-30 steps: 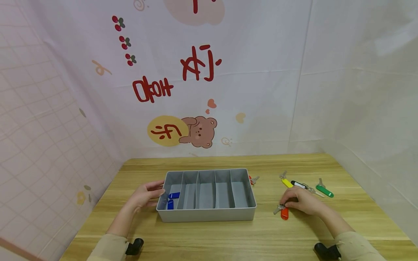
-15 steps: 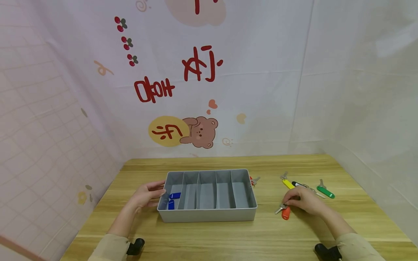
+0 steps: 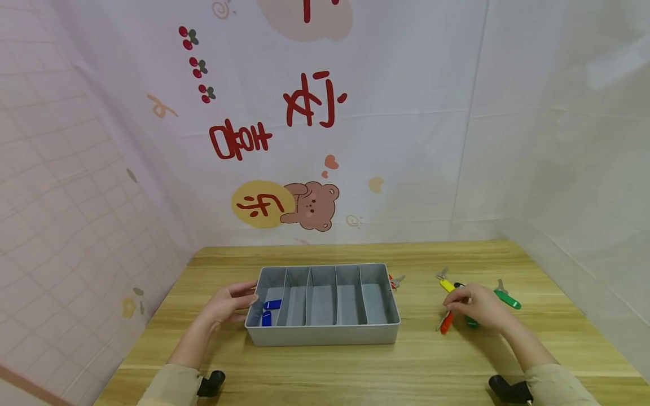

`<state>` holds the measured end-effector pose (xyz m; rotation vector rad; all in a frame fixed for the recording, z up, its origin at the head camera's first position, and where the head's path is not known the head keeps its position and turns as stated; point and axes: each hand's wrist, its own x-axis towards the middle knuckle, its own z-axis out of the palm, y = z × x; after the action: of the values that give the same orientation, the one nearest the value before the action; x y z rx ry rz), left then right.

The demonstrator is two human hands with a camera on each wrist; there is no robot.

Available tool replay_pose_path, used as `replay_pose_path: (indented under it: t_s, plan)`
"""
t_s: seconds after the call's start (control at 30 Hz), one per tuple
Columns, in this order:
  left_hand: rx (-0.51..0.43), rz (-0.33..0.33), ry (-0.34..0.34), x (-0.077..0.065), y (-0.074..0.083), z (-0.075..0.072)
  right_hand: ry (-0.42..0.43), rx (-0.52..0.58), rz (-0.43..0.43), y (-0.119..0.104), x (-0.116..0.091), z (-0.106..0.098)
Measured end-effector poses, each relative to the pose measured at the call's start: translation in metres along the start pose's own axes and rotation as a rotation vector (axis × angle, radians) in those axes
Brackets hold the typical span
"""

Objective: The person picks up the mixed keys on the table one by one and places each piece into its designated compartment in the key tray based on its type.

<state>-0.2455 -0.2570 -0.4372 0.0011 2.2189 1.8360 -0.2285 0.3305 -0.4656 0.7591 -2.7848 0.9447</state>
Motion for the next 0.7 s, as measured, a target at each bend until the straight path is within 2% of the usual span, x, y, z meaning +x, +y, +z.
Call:
replay_pose_path:
  t_s: [0.23,0.7]
  plan:
    - [0.002,0.000,0.003,0.000,0.000,0.000,0.074,-0.067,0.084,-0.008,0.000,-0.004]
    - [0.015,-0.010,0.000,-0.001,0.002,0.000,0.108,-0.015,0.213,-0.017,0.001,-0.008]
